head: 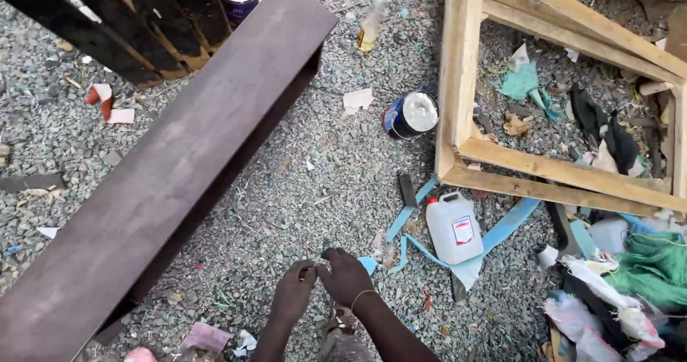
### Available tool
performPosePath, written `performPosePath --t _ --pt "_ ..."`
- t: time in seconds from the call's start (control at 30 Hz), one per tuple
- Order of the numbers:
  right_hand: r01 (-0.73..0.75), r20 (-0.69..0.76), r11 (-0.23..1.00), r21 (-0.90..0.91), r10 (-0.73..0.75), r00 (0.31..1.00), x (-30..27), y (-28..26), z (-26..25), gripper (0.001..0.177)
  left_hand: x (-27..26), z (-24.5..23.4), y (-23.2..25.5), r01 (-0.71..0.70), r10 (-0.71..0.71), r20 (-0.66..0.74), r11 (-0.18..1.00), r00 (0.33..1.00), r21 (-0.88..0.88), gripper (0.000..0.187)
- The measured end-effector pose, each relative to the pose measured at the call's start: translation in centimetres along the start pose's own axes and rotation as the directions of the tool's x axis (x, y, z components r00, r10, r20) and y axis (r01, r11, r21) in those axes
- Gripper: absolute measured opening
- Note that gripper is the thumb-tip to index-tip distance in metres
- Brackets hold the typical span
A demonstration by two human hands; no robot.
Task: The person sands the interior and edges of a brown wooden drawer using a pink sanding block. They then pour a liquid from a green bottle into a paint can and stir the dark contents with a wooden stick.
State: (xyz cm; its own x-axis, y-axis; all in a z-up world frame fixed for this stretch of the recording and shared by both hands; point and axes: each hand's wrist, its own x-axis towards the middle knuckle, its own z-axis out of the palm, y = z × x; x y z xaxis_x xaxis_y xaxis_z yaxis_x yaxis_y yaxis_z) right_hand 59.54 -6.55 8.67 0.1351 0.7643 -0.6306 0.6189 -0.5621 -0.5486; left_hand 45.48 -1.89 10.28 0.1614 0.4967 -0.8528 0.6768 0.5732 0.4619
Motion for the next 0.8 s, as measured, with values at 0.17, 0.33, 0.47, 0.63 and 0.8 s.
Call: performPosePath --t 0.17,0.33,0.47,0.63,0.8 --pt "-0.128 -0.024 0.992 0.016 0.129 0.991 1.8 1.1 -5.7 0.043 1.0 2.2 8.8 -0.041 0.033 0.071 0.993 0.997 0.111 0.037" --pt "-0.160 -0.032 0.984 0.074 0.163 0.986 7.7 3.0 -7.9 0.042 3.5 1.3 15.0 -0.054 0.054 0.074 0.999 0.996 0.002 0.036" --pt "-0.295 0.097 0.954 0.045 0.290 0.952 14.5 3.1 -13.3 0.044 7.2 -1.0 21.1 0.177 -0.179 0.013 0.954 0.984 -0.240 0.040" --pt "-0.504 0.268 0.862 0.047 0.476 0.838 27.3 8.5 -19.6 0.045 22.8 -1.7 24.5 0.502 -0.502 0.026 0.865 0.864 0.009 0.055" --pt "-0.486 0.047 0.874 -0.006 0.485 0.873 38.9 8.3 -30.9 0.042 26.4 -4.0 40.7 0.017 -0.057 0.174 0.976 0.983 0.219 0.044"
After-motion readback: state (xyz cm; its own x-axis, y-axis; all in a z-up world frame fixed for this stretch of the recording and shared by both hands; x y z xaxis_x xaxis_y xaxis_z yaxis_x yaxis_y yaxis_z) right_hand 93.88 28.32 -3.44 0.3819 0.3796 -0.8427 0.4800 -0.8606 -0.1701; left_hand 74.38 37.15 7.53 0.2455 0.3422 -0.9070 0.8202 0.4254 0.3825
